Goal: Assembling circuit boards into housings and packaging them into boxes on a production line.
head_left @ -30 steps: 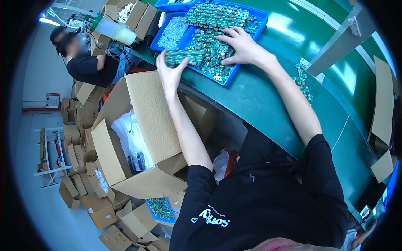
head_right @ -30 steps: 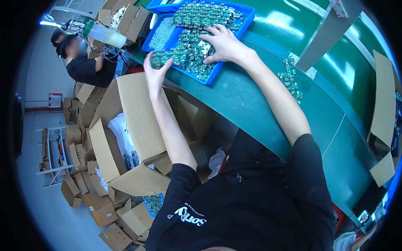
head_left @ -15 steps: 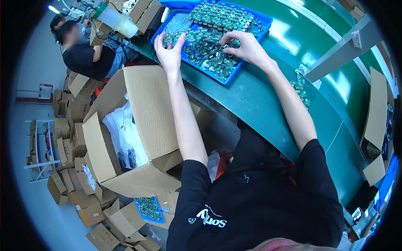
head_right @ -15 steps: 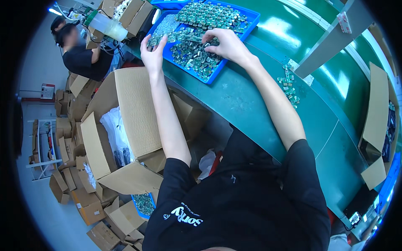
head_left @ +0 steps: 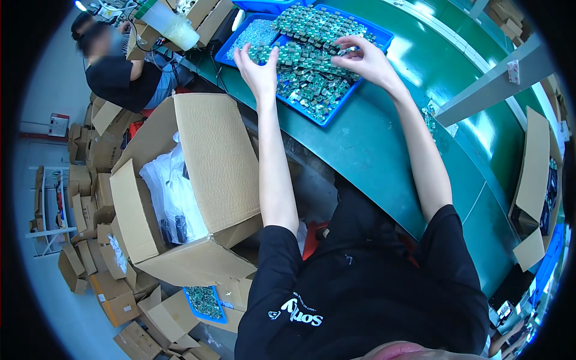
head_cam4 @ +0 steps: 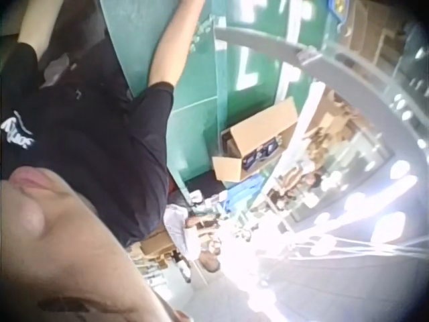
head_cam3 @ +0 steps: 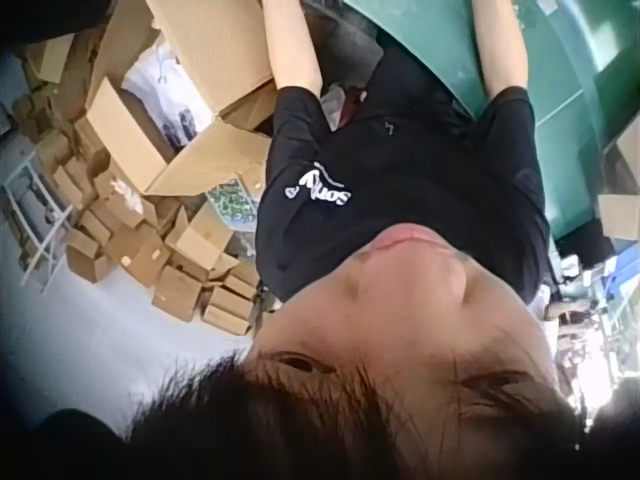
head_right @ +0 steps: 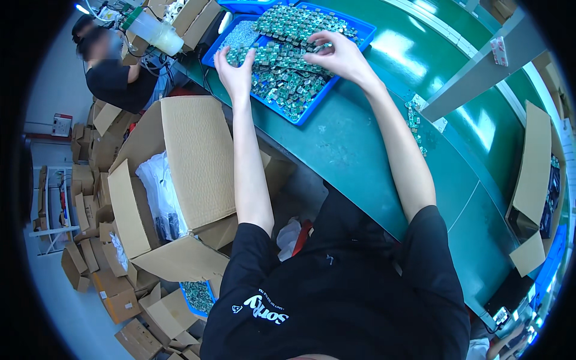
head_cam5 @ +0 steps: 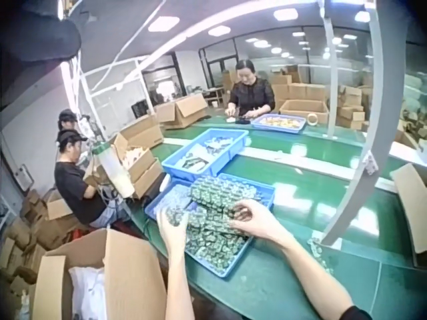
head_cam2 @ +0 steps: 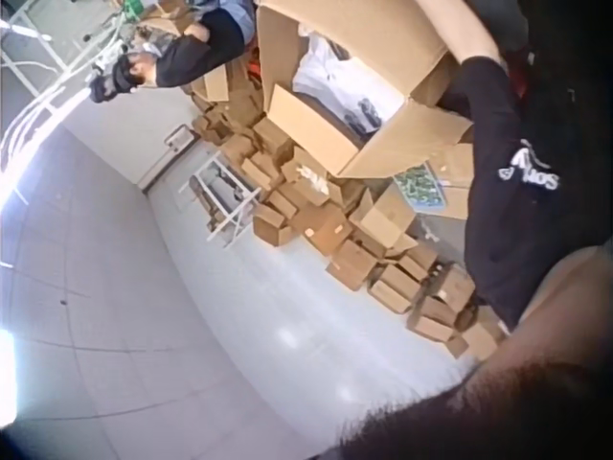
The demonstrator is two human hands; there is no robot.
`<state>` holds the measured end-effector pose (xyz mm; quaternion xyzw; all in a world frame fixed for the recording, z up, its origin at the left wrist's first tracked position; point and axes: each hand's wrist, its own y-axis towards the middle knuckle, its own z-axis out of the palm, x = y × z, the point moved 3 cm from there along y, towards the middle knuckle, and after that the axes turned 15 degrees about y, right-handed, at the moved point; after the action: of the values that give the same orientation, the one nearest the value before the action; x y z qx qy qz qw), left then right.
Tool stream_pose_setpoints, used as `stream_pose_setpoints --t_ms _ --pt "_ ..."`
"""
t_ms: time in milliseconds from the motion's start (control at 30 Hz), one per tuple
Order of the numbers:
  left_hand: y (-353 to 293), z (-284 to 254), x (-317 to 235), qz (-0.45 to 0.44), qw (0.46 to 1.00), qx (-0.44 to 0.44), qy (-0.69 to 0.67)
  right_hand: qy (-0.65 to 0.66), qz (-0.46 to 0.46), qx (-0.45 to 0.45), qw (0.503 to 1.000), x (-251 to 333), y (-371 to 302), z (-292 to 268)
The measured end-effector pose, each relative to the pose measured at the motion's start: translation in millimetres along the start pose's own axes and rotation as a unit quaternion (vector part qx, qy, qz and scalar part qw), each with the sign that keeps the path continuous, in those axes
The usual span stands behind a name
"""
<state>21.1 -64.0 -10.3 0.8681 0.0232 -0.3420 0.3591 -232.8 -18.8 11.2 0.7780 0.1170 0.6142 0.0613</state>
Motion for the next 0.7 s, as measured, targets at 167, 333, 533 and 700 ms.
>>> stream_pose_setpoints --t_ms 167,333,533,700 --pt "-3.6 1.3 -14.1 0.051 0.992 0.054 0.1 -0.216 -0.204 0.054 0.953 -0.3 -3.7 2.4" --pt "-0.7 -11.5 -23.9 0.055 0.98 0.09 0.167 -0.193 -0.085 0.063 0.975 -0.1 -0.4 -4.5" --pt "0.8 -23.7 -30.5 0.019 0.951 0.176 0.255 -0.164 -0.186 -0.057 0.967 21.8 2.7 -16.4" --pt "0.4 -25.3 -34.5 0.033 0.922 0.163 0.351 -0.084 -0.271 -0.077 0.956 35.9 1.6 -26.9"
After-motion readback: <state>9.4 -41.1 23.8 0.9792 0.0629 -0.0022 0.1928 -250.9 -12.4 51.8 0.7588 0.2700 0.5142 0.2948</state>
